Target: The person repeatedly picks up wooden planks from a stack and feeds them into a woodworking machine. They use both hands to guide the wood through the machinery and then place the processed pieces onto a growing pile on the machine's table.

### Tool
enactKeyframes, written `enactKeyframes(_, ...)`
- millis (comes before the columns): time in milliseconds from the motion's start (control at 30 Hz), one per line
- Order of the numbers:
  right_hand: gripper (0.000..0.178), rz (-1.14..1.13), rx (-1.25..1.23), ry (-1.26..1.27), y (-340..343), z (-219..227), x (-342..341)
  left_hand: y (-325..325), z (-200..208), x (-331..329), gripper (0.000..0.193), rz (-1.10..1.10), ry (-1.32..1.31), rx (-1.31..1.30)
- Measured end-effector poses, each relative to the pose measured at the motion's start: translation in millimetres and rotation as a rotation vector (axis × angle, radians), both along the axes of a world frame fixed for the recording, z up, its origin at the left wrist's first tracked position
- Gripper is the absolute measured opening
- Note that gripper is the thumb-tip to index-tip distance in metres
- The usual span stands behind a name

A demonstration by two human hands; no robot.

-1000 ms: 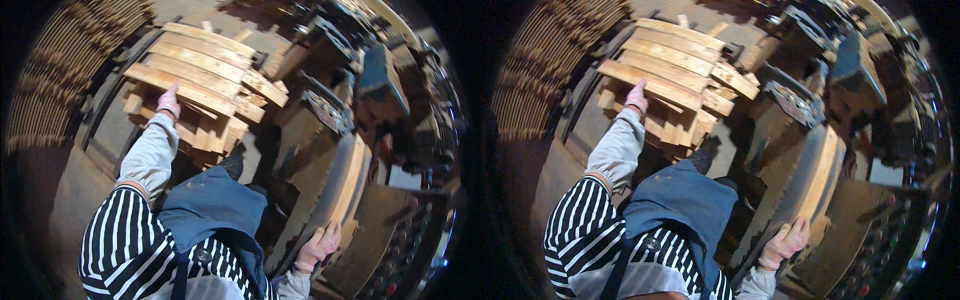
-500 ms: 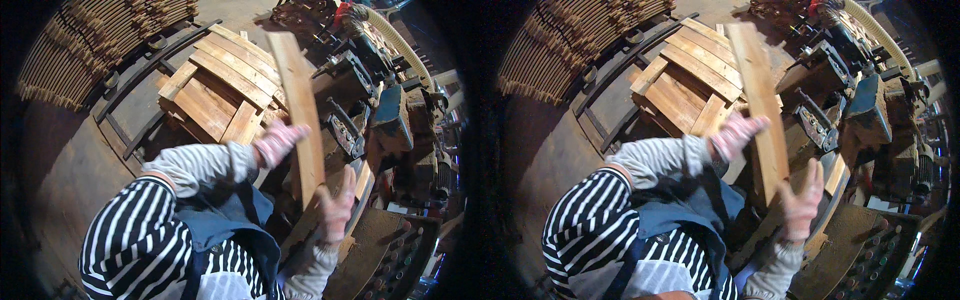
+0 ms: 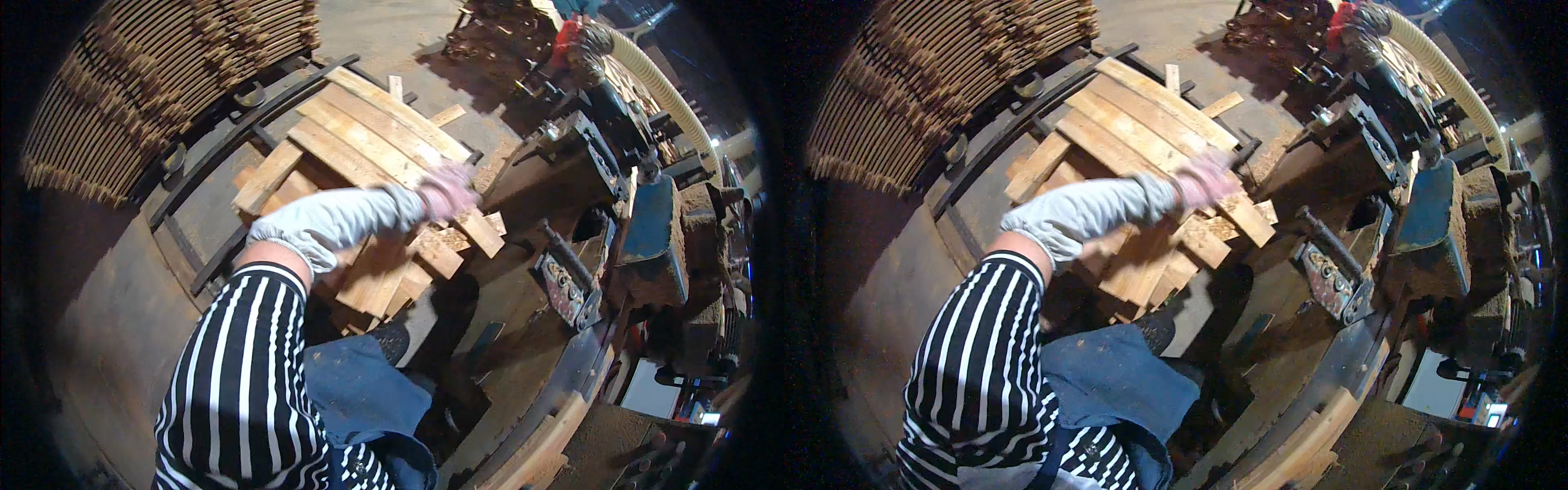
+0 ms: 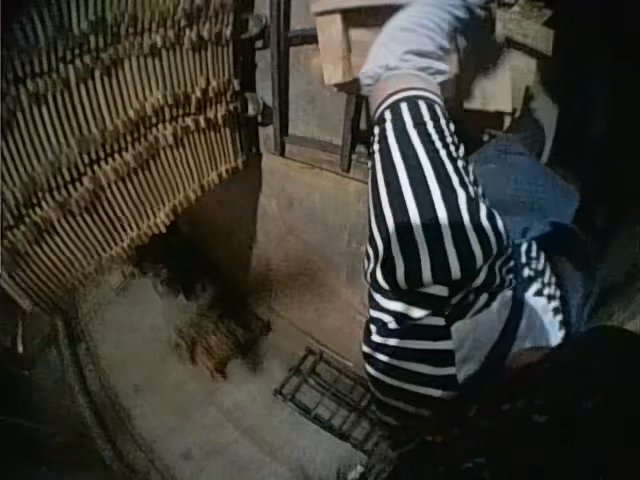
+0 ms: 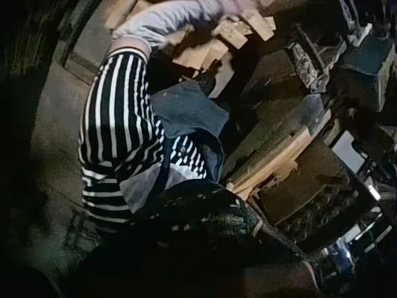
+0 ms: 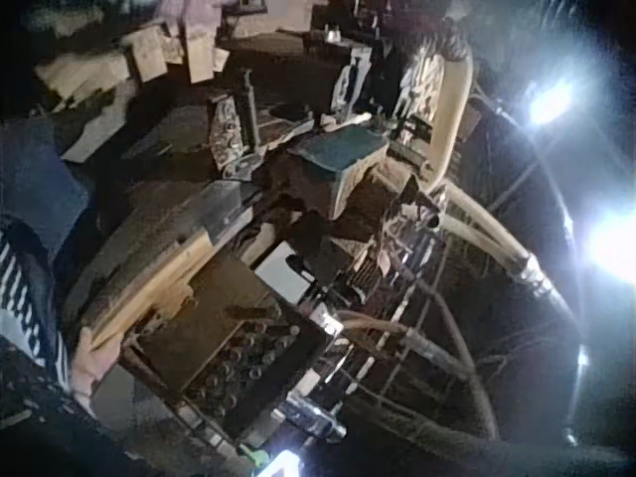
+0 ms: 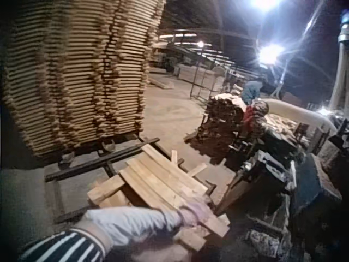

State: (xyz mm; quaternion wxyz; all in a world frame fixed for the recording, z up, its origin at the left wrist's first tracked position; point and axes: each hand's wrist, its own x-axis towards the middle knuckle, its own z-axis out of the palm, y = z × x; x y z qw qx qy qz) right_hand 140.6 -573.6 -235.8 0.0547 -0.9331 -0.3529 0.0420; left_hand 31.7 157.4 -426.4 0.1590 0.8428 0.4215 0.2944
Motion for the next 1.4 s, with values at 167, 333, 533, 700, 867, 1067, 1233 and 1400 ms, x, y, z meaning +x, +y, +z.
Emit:
enactKeyframes(167,0.090,-0.158,-0.075,-0.256,53,-17,23,127,24,-69,0.048,0.271,0.519,-0.106)
enactKeyframes(333,0.076,-0.075,0.478,-0.318,186,-34,101,179,-4,-102,0.084,0.196,0.764,-0.077)
enactKeyframes(533,0.082,0.022,0.772,-0.177,319,-32,204,151,29,-84,0.095,0.095,0.926,-0.263)
enactKeyframes(700,0.078,0.113,0.770,-0.209,345,-13,188,95,7,-122,0.083,-0.005,0.780,-0.307)
enactKeyframes(867,0.072,0.026,0.605,0.061,214,-16,102,74,33,-149,0.062,-0.128,0.505,-0.218)
enactKeyframes(1067,0.074,0.023,0.021,-0.220,36,-35,25,15,-5,-148,0.077,-0.493,0.734,-0.106)
enactKeyframes(1233,0.049,0.270,0.187,-0.325,122,-14,96,-1,22,-127,0.104,-0.328,0.998,-0.416)
enactKeyframes(1400,0.048,0.331,0.318,-0.333,229,-27,180,-32,87,-124,0.078,-0.319,0.974,-0.459)
